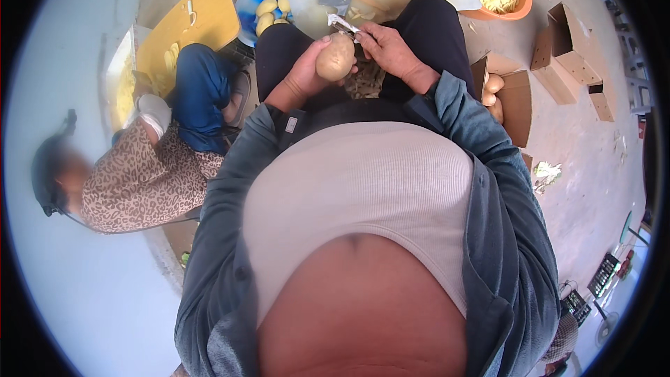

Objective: The person sits on the floor and peels potatoes using a handheld peeler. They rotate each potato to remove the skin and place the peeled potatoes into a nearby bowl.

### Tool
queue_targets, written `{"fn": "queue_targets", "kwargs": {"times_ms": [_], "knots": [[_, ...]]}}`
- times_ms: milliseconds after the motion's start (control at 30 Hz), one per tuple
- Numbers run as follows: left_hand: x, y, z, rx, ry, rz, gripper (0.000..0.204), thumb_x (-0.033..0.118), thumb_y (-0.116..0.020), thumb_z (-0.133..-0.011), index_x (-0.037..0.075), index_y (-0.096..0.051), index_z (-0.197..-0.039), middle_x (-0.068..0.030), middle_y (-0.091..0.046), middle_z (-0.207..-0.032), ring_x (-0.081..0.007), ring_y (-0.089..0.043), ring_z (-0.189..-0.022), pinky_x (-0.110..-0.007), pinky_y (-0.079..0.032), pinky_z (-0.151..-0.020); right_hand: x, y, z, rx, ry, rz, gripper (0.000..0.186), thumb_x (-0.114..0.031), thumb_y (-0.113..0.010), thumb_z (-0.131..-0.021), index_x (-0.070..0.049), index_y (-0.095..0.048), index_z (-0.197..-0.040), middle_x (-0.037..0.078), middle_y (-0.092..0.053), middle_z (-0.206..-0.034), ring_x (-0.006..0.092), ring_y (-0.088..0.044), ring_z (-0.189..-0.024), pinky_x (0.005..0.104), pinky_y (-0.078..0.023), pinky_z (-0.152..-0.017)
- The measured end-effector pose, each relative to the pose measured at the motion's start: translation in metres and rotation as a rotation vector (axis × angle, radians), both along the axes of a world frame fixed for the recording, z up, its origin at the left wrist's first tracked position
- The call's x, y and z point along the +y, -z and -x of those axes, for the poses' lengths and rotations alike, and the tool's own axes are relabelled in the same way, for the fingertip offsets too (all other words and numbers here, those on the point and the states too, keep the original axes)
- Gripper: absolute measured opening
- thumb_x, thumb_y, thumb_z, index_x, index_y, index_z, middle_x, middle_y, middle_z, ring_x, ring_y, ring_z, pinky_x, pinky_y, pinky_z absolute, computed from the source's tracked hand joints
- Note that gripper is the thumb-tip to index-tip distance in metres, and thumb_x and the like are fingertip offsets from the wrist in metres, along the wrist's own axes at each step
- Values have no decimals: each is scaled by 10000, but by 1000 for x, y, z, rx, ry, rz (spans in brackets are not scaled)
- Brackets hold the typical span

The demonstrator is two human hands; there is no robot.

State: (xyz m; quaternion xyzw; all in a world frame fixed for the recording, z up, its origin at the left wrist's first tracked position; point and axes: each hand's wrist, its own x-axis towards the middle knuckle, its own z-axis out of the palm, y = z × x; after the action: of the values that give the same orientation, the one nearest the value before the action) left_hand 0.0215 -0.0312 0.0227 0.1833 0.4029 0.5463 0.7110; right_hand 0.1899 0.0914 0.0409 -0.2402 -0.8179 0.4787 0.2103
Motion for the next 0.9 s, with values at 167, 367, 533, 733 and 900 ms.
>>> {"fn": "queue_targets", "kwargs": {"times_ms": [167, 367, 533, 733, 900], "knots": [[-1, 4, 1, 6, 20, 3, 531, 502, -369, -936, 90, -495, -1245, -172, -644, -1014, -312, -656, -854, -339, -466, -532, -1, 8, 2, -8, -4, -2, 246, -235, -503, -932, -2, -583, -935, 178, -618, -708, 332, -623, -666, 391, -492, -643], [-1, 5, -1, 20, -51, 77, 525, 511, -361, -931, 89, -524, -1197, -178, -650, -928, -308, -657, -734, -315, -433, -437, -5, 11, 4, -44, -15, -171, 248, -243, -494, -938, -4, -531, -991, 263, -609, -842, 448, -582, -826, 461, -476, -721], [0, 8, -2, 32, -85, 108, 513, 506, -355, -932, 88, -532, -1172, -180, -648, -914, -311, -653, -705, -326, -426, -419, -9, 8, 3, -51, -21, -166, 251, -248, -491, -942, -6, -521, -1002, 266, -610, -855, 447, -586, -836, 473, -474, -727], [1, 7, -3, 52, -115, 144, 496, 508, -357, -927, 105, -537, -1154, -150, -645, -907, -299, -645, -700, -333, -422, -425, -9, 8, 4, -76, -32, -121, 249, -247, -491, -943, -11, -521, -1017, 267, -612, -878, 447, -592, -829, 475, -479, -733], [13, 7, 0, -31, -311, 250, 424, 503, -350, -926, 167, -551, -1090, -45, -633, -923, -233, -614, -742, -342, -416, -481, -19, 10, 12, 11, -130, -99, 260, -244, -492, -937, -25, -516, -1075, 259, -622, -863, 444, -601, -816, 482, -490, -726]]}}
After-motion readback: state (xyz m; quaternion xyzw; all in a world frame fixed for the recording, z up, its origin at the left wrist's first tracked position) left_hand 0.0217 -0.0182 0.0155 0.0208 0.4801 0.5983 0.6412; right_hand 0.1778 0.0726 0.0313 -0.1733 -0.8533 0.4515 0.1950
